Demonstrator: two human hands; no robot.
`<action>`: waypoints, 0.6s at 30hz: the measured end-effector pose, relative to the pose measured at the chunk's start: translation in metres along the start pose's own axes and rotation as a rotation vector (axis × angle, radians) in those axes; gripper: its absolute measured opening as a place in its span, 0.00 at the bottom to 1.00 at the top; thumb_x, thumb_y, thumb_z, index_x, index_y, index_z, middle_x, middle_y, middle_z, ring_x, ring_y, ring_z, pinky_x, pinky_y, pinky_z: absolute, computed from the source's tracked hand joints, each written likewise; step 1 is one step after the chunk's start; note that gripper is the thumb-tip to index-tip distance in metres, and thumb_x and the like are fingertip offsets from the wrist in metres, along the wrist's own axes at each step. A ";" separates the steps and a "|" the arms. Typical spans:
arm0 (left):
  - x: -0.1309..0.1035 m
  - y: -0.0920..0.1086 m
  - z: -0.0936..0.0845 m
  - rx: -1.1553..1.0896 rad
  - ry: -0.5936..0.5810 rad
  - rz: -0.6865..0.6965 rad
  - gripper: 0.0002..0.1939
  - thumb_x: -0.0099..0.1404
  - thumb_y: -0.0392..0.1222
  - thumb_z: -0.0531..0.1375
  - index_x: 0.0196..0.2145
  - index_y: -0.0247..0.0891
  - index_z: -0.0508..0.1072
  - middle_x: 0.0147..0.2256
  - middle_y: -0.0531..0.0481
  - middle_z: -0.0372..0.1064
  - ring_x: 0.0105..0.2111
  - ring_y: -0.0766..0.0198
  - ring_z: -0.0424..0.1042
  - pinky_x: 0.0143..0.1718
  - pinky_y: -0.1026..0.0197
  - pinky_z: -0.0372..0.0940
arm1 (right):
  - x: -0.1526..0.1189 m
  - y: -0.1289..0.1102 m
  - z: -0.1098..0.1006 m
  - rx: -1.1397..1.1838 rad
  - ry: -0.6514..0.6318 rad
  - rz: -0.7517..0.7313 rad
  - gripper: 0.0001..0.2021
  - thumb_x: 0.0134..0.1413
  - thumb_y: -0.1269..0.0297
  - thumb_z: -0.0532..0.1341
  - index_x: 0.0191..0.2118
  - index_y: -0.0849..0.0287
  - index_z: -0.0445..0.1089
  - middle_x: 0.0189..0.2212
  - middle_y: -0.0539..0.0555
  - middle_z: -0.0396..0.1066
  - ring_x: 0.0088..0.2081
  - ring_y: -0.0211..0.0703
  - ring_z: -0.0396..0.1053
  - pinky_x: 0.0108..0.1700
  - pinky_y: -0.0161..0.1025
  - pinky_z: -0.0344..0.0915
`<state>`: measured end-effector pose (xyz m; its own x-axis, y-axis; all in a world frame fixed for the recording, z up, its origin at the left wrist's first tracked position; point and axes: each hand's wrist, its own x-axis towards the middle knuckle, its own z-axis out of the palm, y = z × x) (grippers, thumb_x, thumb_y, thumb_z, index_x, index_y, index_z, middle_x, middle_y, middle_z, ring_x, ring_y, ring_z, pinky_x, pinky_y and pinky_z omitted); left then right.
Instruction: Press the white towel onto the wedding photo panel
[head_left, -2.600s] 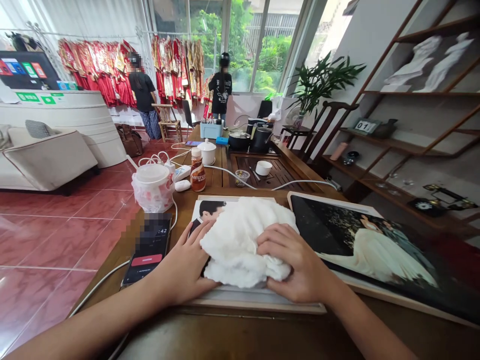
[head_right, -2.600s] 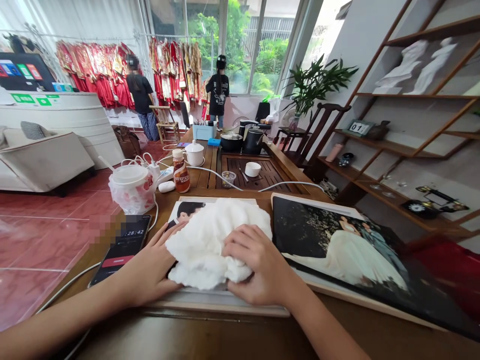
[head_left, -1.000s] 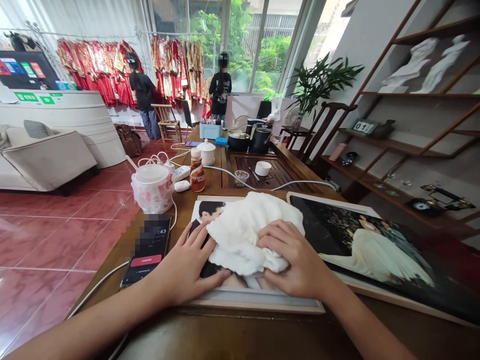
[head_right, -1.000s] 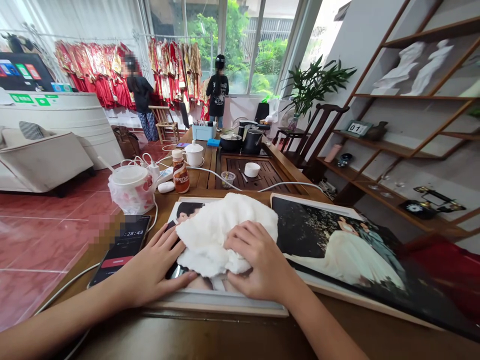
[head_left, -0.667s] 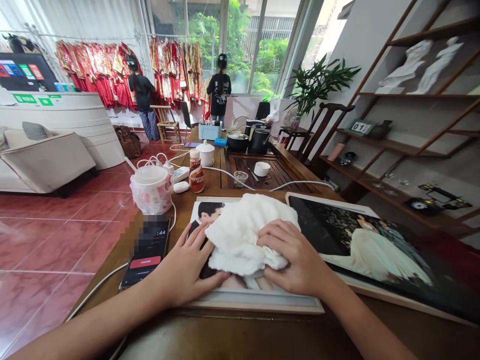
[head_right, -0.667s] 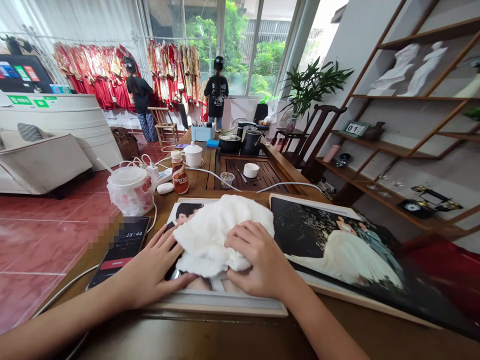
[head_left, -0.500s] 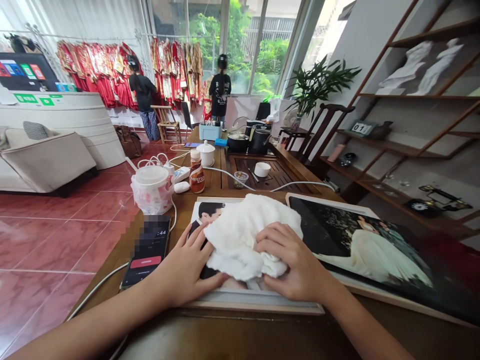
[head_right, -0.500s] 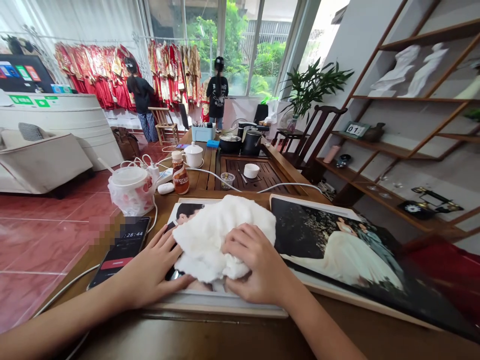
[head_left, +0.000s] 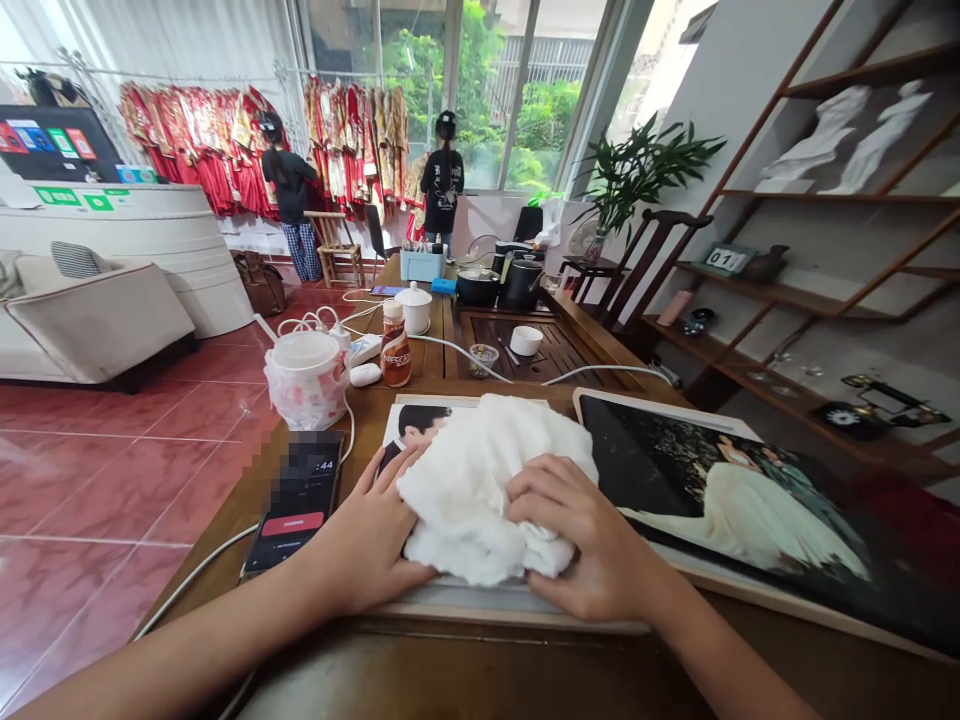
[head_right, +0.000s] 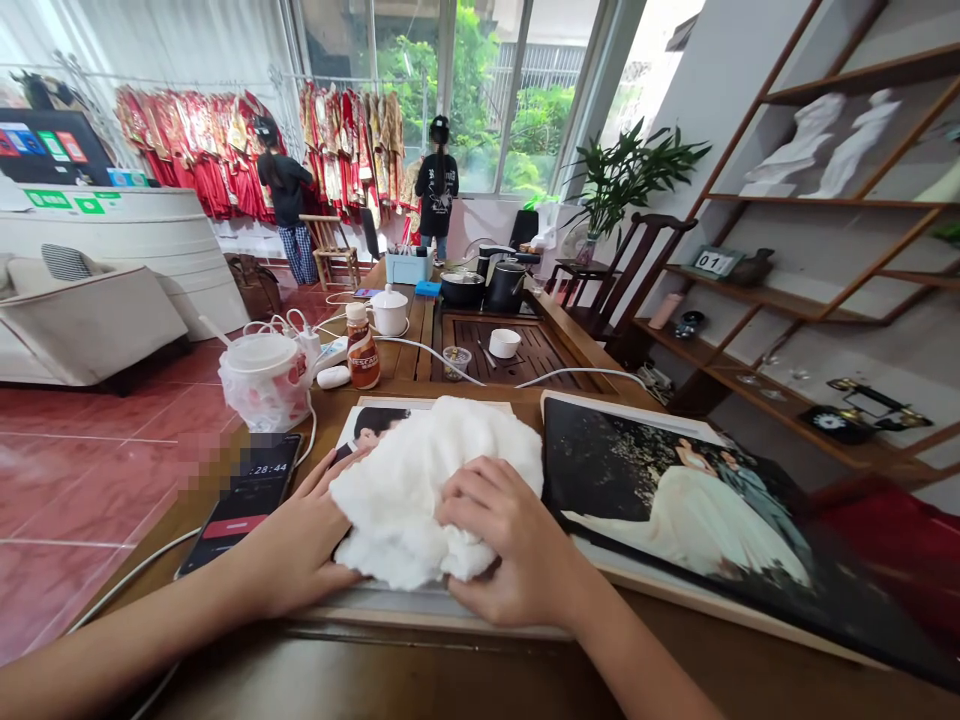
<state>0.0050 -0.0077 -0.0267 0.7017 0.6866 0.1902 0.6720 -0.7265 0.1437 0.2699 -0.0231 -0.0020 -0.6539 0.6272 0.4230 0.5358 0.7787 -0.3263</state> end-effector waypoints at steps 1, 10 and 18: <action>0.000 -0.001 0.000 0.001 -0.002 0.008 0.42 0.63 0.54 0.60 0.68 0.38 0.51 0.68 0.40 0.45 0.67 0.43 0.42 0.65 0.38 0.40 | 0.000 -0.002 0.000 0.017 -0.012 -0.009 0.17 0.38 0.73 0.64 0.39 0.56 0.64 0.39 0.53 0.67 0.41 0.48 0.62 0.45 0.46 0.58; -0.011 0.005 -0.006 -0.004 0.036 -0.030 0.35 0.70 0.57 0.54 0.68 0.39 0.52 0.67 0.41 0.47 0.67 0.45 0.44 0.65 0.39 0.43 | -0.001 0.002 0.001 -0.115 0.047 0.073 0.16 0.40 0.73 0.64 0.39 0.56 0.65 0.39 0.54 0.68 0.43 0.50 0.61 0.47 0.48 0.57; -0.011 -0.003 -0.004 0.011 -0.009 0.012 0.40 0.62 0.52 0.61 0.67 0.37 0.53 0.68 0.40 0.44 0.67 0.43 0.41 0.65 0.38 0.40 | 0.003 -0.012 0.005 -0.002 -0.013 0.006 0.18 0.38 0.73 0.65 0.39 0.55 0.64 0.39 0.52 0.68 0.42 0.47 0.62 0.47 0.46 0.57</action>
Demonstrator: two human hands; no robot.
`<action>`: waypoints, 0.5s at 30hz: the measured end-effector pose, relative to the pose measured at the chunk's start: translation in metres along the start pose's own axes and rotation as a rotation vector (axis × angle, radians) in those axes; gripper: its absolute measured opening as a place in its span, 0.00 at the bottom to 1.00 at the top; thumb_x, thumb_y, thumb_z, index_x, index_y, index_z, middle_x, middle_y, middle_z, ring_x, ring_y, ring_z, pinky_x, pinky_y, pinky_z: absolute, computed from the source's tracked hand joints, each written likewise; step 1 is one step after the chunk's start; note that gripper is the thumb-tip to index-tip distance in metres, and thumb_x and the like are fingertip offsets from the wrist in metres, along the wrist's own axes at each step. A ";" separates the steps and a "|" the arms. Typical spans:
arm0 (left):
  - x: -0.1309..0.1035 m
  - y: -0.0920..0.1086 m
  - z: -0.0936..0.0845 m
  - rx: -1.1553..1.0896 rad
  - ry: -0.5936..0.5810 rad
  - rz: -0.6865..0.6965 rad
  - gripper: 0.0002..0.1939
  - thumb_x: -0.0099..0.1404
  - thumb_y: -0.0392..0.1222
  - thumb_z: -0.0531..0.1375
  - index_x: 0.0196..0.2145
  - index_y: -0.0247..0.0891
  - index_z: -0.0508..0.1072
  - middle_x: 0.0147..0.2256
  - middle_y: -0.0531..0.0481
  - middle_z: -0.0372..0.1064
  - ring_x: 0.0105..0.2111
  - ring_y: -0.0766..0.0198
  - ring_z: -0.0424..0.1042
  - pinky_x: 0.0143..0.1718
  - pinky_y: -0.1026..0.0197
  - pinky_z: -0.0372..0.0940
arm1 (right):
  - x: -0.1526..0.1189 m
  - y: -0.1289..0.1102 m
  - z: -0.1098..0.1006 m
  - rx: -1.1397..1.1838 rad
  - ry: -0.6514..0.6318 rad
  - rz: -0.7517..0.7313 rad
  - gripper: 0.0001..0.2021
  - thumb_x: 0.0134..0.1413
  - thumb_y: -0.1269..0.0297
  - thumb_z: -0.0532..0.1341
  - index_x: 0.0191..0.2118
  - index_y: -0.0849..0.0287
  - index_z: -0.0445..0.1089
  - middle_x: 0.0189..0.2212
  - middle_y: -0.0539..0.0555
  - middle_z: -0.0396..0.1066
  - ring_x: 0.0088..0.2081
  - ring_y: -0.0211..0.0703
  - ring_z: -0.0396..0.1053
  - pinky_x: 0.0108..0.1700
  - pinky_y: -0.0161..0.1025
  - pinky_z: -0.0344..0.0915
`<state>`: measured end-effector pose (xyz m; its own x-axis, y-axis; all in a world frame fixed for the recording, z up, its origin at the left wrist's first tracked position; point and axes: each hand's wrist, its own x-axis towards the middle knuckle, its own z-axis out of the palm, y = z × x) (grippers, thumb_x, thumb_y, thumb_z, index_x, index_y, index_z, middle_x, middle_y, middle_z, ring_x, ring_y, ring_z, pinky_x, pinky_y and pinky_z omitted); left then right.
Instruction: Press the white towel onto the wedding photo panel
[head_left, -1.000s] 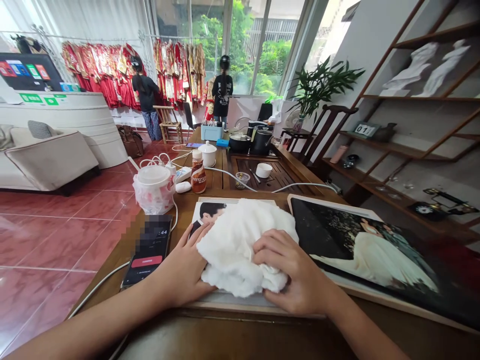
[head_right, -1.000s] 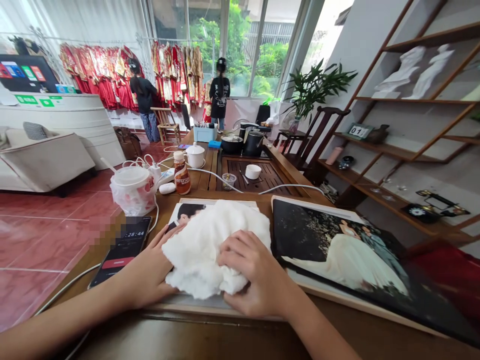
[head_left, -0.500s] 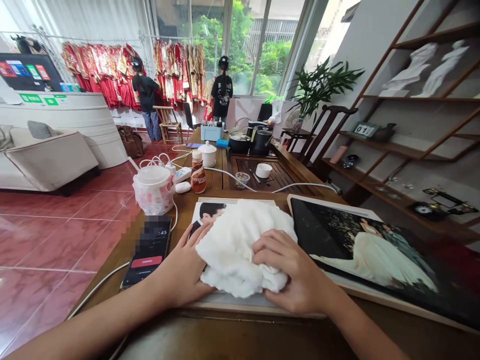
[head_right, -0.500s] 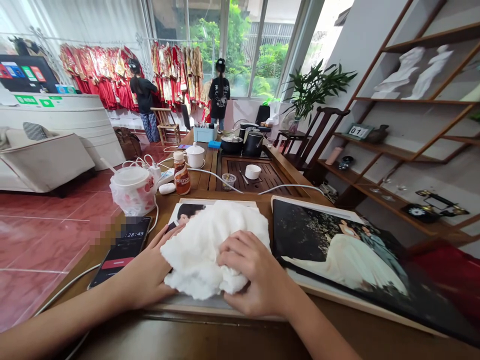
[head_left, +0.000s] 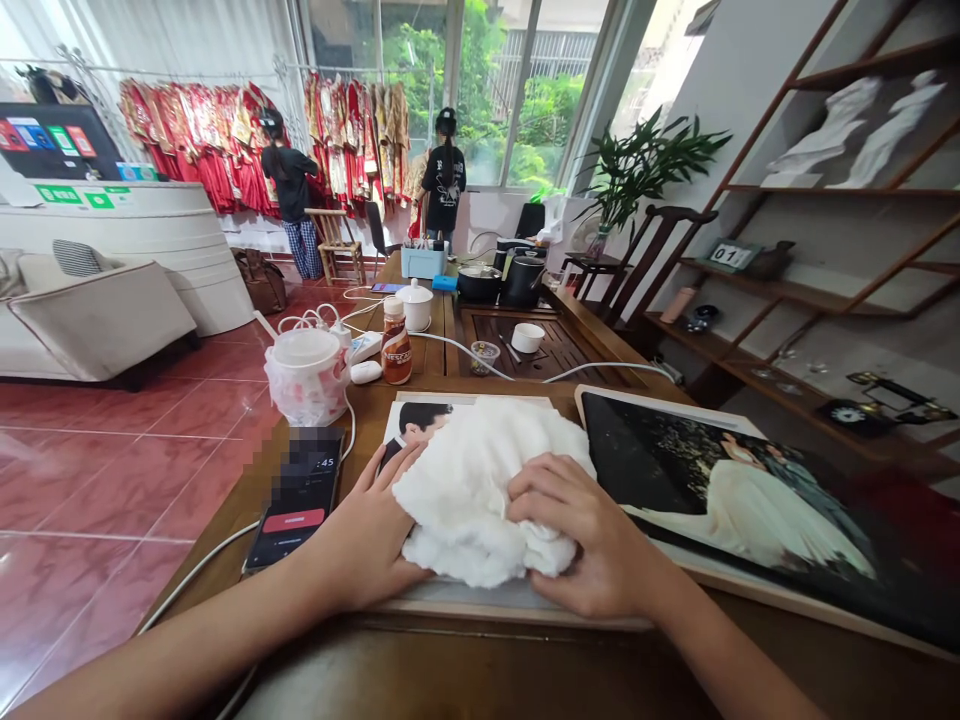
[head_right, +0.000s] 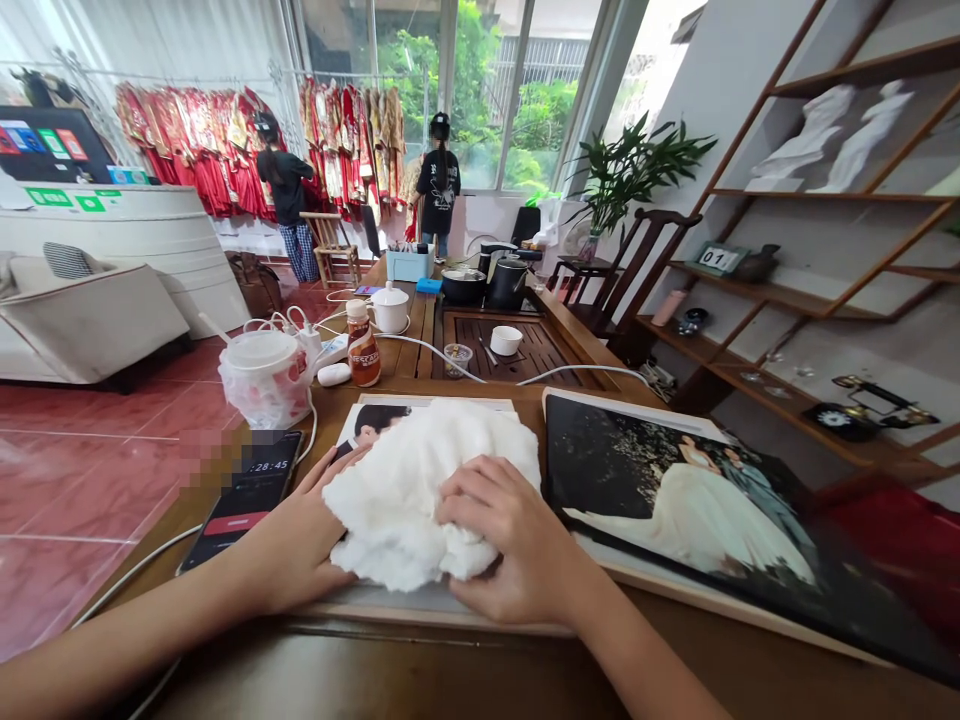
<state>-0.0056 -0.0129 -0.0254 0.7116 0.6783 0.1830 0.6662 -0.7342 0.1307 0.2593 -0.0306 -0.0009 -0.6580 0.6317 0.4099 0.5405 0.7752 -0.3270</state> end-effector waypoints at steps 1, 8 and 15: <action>0.000 0.001 0.000 -0.001 0.003 -0.005 0.40 0.63 0.53 0.60 0.67 0.37 0.53 0.68 0.40 0.45 0.67 0.43 0.41 0.65 0.38 0.40 | -0.001 0.003 0.000 -0.026 0.015 0.010 0.17 0.39 0.73 0.65 0.39 0.55 0.64 0.39 0.52 0.68 0.42 0.48 0.62 0.47 0.46 0.57; -0.001 0.008 -0.005 -0.010 0.034 -0.040 0.36 0.69 0.58 0.54 0.68 0.37 0.52 0.68 0.38 0.44 0.67 0.43 0.41 0.64 0.37 0.43 | -0.001 0.009 -0.003 -0.122 0.055 0.056 0.16 0.41 0.72 0.64 0.39 0.56 0.65 0.39 0.54 0.68 0.43 0.50 0.62 0.47 0.48 0.57; 0.003 0.000 0.000 -0.021 0.017 0.004 0.40 0.62 0.53 0.61 0.67 0.39 0.54 0.68 0.41 0.43 0.67 0.42 0.42 0.65 0.38 0.41 | 0.000 0.001 -0.005 0.024 -0.020 -0.013 0.17 0.38 0.73 0.64 0.39 0.55 0.64 0.39 0.52 0.68 0.41 0.48 0.62 0.46 0.47 0.57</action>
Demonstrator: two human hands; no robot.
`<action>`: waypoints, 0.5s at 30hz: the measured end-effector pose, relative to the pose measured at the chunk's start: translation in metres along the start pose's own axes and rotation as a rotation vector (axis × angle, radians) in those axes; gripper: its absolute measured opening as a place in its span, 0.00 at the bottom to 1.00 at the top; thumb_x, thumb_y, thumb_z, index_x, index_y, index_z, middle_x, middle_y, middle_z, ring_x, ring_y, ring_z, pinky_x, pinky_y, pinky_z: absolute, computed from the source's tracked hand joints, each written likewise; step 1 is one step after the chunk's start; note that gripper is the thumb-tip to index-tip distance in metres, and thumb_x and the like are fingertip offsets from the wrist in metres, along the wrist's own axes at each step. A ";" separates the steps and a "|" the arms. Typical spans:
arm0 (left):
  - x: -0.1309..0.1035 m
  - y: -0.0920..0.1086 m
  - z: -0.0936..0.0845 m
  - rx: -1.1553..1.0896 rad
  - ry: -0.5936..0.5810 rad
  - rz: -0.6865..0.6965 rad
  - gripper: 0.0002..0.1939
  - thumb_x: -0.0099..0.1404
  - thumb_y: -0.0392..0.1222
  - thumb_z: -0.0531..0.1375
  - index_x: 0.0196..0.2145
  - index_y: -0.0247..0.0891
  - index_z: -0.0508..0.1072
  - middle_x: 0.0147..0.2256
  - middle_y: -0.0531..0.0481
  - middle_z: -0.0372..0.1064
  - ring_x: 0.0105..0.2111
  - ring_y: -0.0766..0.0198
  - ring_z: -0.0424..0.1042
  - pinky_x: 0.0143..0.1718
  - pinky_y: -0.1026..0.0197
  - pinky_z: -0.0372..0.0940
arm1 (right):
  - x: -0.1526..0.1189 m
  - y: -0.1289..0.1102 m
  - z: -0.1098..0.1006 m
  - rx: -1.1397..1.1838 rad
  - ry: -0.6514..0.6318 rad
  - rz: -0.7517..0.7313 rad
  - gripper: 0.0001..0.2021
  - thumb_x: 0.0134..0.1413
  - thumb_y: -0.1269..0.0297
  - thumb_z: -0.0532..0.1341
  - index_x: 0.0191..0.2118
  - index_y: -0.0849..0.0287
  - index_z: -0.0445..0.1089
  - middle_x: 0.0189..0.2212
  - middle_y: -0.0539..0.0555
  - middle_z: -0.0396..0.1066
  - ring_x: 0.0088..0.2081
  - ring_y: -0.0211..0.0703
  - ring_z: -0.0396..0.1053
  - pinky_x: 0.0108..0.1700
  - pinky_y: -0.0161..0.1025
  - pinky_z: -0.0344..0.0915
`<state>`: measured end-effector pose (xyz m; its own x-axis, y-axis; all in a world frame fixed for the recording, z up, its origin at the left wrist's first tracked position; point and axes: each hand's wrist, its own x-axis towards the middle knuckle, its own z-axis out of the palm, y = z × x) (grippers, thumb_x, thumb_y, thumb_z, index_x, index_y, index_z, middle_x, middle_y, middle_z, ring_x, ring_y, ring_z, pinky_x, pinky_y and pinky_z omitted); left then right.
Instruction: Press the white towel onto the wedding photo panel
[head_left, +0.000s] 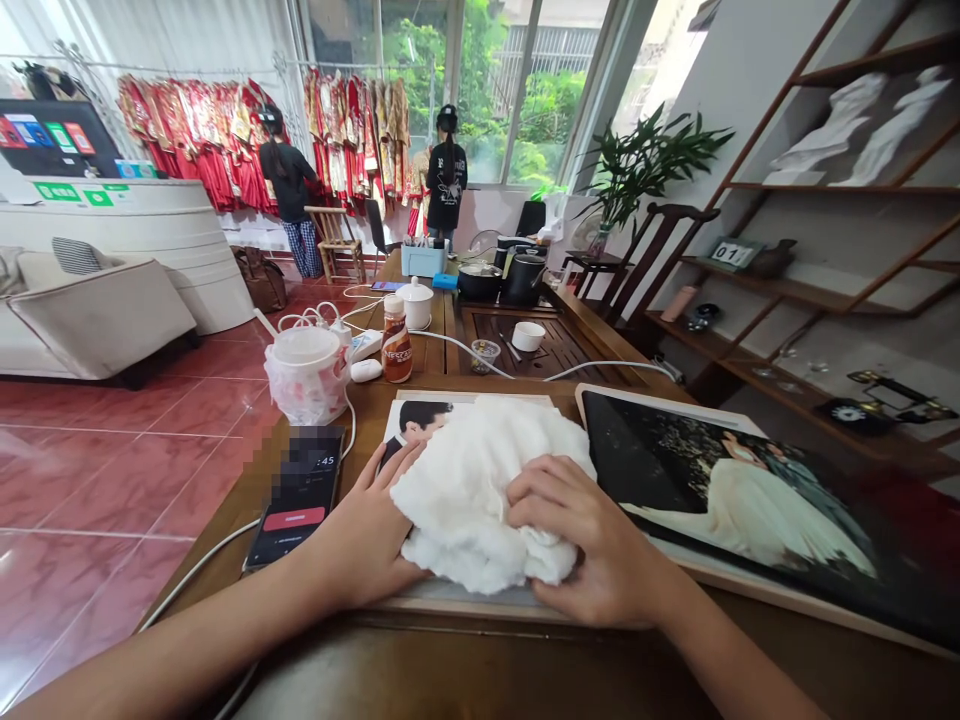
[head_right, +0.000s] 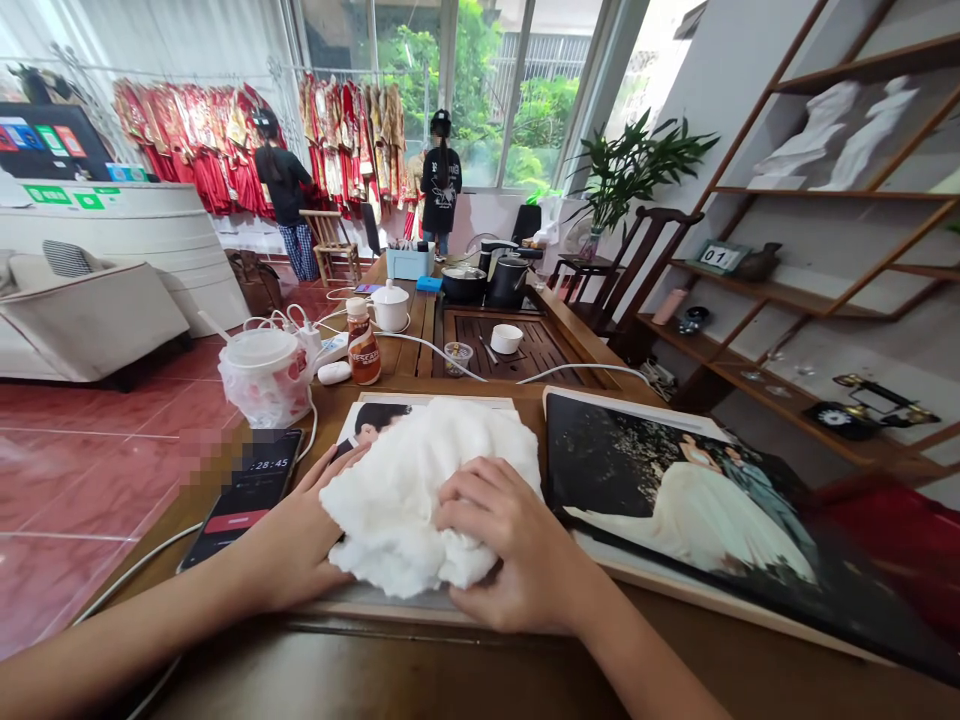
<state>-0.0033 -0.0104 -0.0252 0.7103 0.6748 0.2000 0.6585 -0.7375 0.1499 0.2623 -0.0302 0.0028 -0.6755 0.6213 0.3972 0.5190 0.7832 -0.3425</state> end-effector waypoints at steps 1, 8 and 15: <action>0.001 0.001 0.001 0.000 0.006 -0.002 0.40 0.62 0.53 0.61 0.67 0.39 0.54 0.68 0.41 0.44 0.67 0.42 0.42 0.65 0.38 0.41 | -0.001 0.003 0.000 -0.017 0.014 0.006 0.17 0.38 0.73 0.64 0.39 0.55 0.64 0.39 0.52 0.68 0.41 0.48 0.62 0.46 0.47 0.57; 0.003 0.007 -0.002 -0.001 0.008 -0.045 0.36 0.69 0.58 0.54 0.67 0.36 0.52 0.67 0.39 0.46 0.67 0.44 0.42 0.65 0.38 0.41 | -0.003 0.013 0.001 -0.111 0.077 0.067 0.17 0.38 0.73 0.64 0.39 0.56 0.65 0.39 0.53 0.68 0.43 0.50 0.61 0.47 0.48 0.57; 0.008 0.002 0.004 0.002 -0.022 -0.007 0.40 0.62 0.52 0.62 0.67 0.39 0.53 0.68 0.40 0.43 0.67 0.42 0.40 0.65 0.37 0.40 | -0.003 0.012 0.000 -0.046 0.039 -0.001 0.18 0.39 0.73 0.64 0.39 0.55 0.64 0.39 0.53 0.68 0.41 0.48 0.62 0.45 0.47 0.58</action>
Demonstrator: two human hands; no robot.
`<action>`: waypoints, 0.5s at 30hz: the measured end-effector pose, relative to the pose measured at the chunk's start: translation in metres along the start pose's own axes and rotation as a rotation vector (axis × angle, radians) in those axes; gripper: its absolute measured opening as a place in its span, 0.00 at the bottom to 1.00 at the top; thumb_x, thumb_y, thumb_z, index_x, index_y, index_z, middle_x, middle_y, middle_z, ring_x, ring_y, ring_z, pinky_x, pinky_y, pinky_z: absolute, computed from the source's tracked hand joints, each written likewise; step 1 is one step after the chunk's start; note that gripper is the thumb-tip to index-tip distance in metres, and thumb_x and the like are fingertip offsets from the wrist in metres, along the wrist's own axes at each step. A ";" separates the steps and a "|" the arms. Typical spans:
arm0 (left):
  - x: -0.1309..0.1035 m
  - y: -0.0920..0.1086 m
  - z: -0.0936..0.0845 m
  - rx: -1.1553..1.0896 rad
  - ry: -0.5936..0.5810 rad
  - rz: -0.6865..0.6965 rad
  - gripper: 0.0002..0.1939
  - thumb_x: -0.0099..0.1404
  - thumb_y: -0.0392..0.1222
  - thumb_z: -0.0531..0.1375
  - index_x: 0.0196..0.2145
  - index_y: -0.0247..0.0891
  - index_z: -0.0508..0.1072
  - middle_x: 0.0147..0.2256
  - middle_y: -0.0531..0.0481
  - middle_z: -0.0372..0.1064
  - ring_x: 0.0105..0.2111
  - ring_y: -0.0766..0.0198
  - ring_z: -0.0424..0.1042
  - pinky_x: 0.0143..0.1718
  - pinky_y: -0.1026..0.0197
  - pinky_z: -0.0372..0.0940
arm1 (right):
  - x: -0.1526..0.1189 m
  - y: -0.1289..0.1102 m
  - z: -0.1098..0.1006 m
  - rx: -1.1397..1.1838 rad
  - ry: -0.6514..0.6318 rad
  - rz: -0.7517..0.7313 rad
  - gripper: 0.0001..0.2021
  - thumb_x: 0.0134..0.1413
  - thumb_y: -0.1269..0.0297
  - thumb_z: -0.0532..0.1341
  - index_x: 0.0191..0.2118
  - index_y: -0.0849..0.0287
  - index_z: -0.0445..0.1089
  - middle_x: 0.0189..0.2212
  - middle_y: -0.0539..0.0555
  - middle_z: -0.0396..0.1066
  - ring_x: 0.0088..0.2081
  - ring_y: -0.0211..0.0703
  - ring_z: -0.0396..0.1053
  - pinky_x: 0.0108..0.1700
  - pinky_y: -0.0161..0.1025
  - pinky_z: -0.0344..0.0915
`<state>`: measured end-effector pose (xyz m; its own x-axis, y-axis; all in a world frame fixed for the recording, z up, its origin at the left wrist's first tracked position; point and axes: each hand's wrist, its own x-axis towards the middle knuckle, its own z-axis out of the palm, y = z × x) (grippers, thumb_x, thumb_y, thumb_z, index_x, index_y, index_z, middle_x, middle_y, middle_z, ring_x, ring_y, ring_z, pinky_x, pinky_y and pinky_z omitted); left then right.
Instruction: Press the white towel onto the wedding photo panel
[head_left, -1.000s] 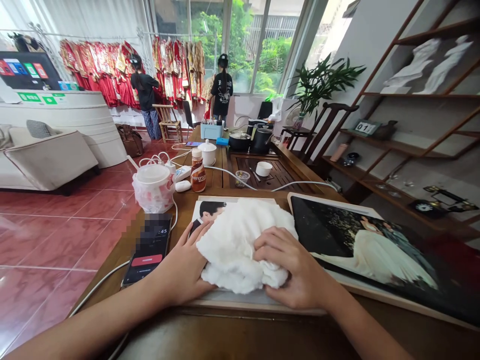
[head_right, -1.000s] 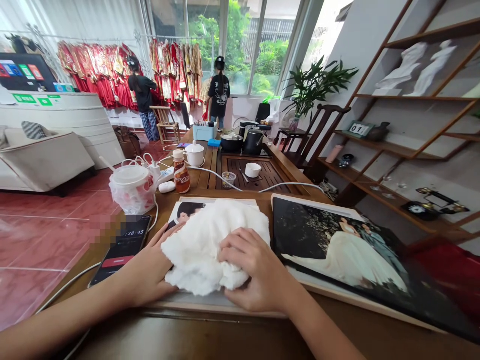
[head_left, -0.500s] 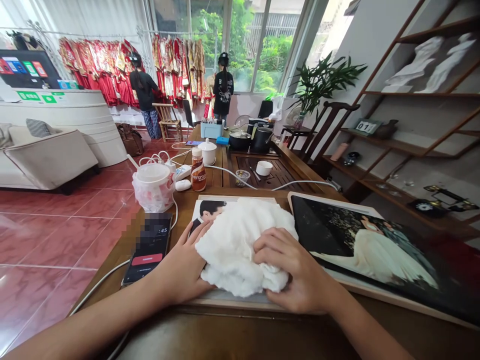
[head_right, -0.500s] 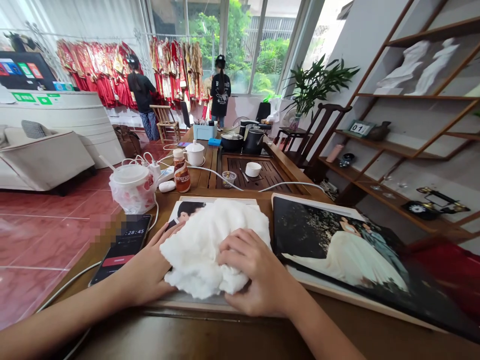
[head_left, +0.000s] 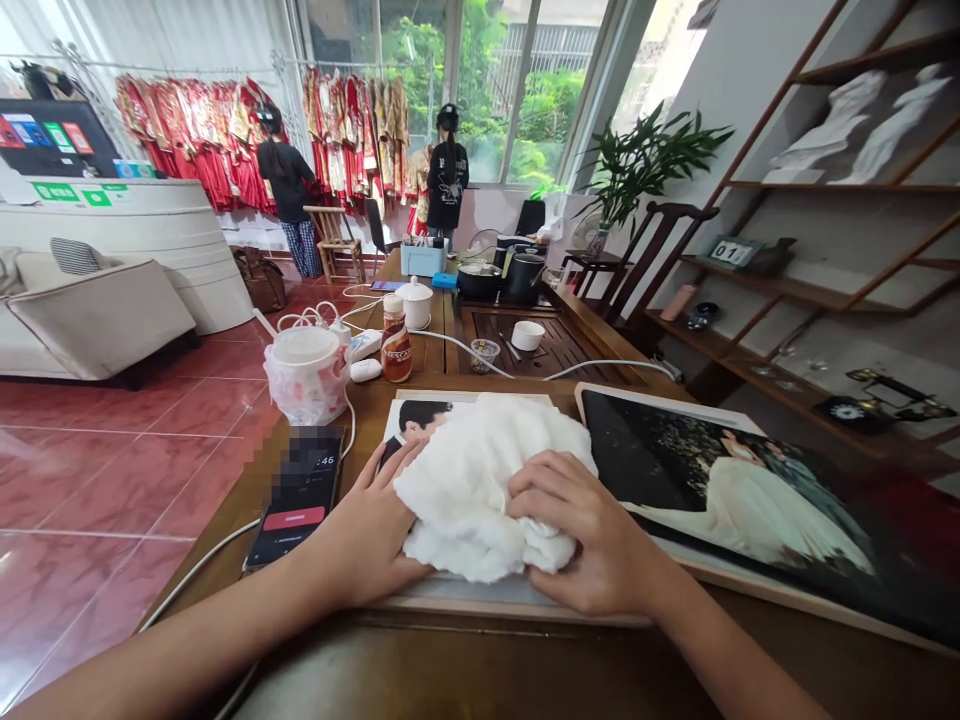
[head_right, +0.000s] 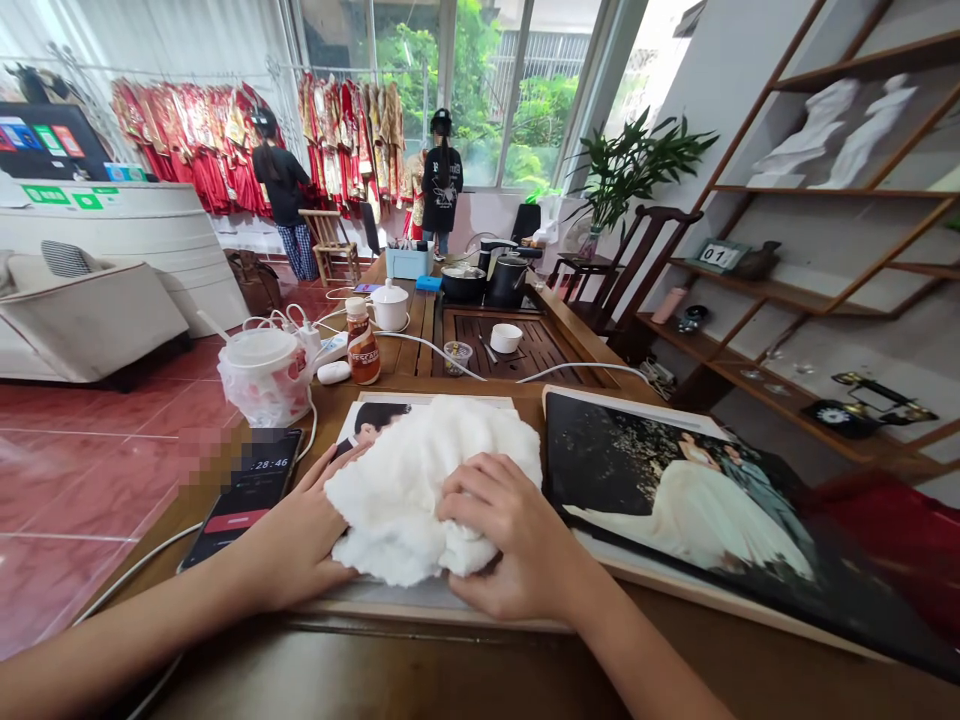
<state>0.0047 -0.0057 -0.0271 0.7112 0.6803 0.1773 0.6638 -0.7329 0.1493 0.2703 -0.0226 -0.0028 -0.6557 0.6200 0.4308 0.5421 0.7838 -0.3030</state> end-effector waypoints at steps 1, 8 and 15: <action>0.000 0.001 0.001 -0.002 0.015 -0.001 0.39 0.63 0.53 0.61 0.67 0.39 0.53 0.68 0.41 0.44 0.67 0.43 0.40 0.65 0.37 0.40 | -0.001 0.004 0.000 -0.022 0.013 0.005 0.17 0.39 0.73 0.64 0.39 0.55 0.65 0.39 0.53 0.68 0.41 0.48 0.62 0.46 0.47 0.58; 0.000 0.005 -0.002 -0.010 0.035 -0.036 0.36 0.69 0.57 0.55 0.68 0.39 0.51 0.68 0.40 0.45 0.67 0.44 0.41 0.65 0.38 0.42 | -0.002 0.010 -0.002 -0.088 0.042 0.042 0.16 0.40 0.72 0.64 0.39 0.56 0.65 0.38 0.54 0.68 0.41 0.50 0.62 0.45 0.48 0.58; -0.002 0.000 0.001 -0.020 0.024 -0.006 0.40 0.63 0.54 0.61 0.67 0.40 0.53 0.68 0.41 0.46 0.67 0.43 0.42 0.65 0.37 0.41 | -0.001 0.003 0.001 -0.039 0.021 0.009 0.17 0.39 0.72 0.64 0.39 0.55 0.65 0.38 0.53 0.69 0.41 0.48 0.63 0.46 0.47 0.58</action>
<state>0.0035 -0.0071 -0.0284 0.7015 0.6841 0.1998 0.6629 -0.7293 0.1694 0.2725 -0.0209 -0.0047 -0.6394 0.6260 0.4464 0.5683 0.7759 -0.2740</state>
